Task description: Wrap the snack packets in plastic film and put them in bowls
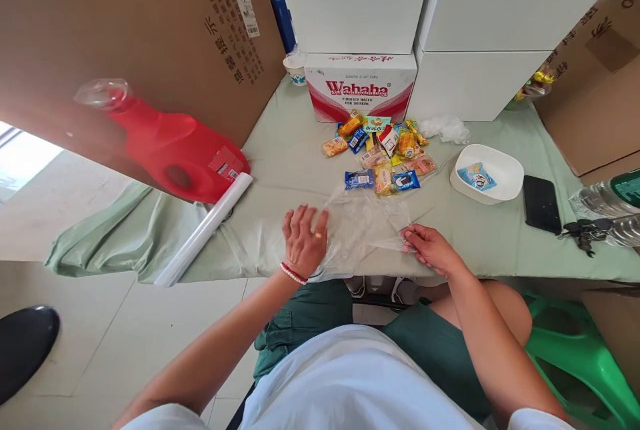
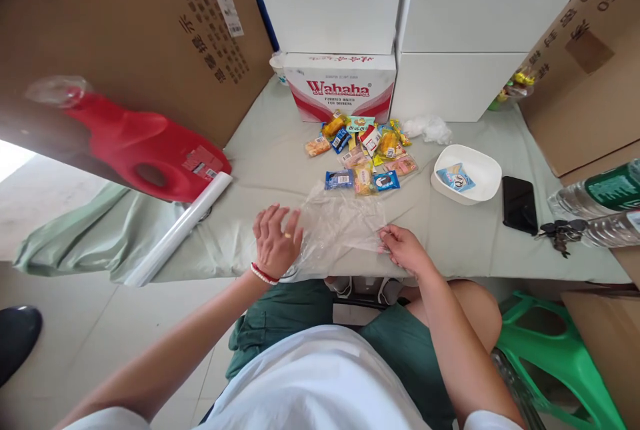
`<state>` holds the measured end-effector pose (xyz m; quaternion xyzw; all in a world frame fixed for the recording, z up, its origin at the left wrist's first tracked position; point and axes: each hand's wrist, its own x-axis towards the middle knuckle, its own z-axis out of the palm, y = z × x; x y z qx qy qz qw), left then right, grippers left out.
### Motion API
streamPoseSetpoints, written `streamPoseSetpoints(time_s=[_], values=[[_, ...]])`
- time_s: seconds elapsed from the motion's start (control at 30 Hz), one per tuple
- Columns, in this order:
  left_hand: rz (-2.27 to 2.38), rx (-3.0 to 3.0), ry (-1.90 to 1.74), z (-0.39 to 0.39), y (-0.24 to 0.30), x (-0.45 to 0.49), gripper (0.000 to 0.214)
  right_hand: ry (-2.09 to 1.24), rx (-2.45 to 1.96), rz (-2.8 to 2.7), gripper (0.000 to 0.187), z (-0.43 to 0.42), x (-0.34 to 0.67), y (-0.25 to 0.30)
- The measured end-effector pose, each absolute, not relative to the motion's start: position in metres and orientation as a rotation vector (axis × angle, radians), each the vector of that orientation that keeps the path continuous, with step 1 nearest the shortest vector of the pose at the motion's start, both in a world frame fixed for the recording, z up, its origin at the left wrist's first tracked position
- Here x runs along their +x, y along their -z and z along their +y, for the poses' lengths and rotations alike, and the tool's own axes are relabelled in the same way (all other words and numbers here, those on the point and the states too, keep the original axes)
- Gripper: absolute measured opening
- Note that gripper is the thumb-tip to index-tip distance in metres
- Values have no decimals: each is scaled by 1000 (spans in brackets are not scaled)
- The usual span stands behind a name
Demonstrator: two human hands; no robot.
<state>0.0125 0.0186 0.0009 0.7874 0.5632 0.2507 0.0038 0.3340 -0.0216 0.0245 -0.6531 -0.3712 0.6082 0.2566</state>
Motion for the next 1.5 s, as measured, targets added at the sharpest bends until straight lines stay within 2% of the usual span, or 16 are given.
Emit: streamPoseSetpoints(time_s=[0.13,0.27,0.33,0.47,0.57,0.7,0.8,0.9,0.97,1.07,1.17,1.3,1.4,1.5], values=[[1203,2738,-502,31,13,9,48,-1603,-1788,-1075,39,-38,342,-24],[1224,2641,-342,37,16,9,52,-1622,-1831,-1277,42,-47,384,-29],[1176,2671,-291,33,14,9,55,-1456,-1901,-1421,41,-34,408,-37],[1122,2700,-241,25,10,10,56,-905,-2047,-1708,30,45,415,-66],[1132,2688,-224,26,8,11,56,-545,-2166,-1892,29,129,374,-80],[1119,2668,-209,28,7,11,57,-281,-2232,-1909,55,217,310,-71],[1119,2653,-225,28,8,11,57,-229,-2288,-1930,39,244,298,-65],[1120,2641,-243,28,10,11,60,-173,-2196,-1833,39,231,314,-76],[1129,2635,-258,28,12,11,63,-179,-1980,-1776,41,202,325,-90],[1150,2622,-277,28,15,10,68,-370,-1591,-1825,44,136,327,-100],[1150,2619,-310,28,18,8,74,-605,-1350,-2004,41,72,316,-76],[1159,2599,-414,29,26,6,80,-836,-1317,-2183,38,30,307,-14],[1209,2521,-528,31,32,3,70,-786,-1362,-2183,38,22,313,9],[1271,2391,-653,33,32,-8,57,-691,-1349,-2186,43,9,322,1]])
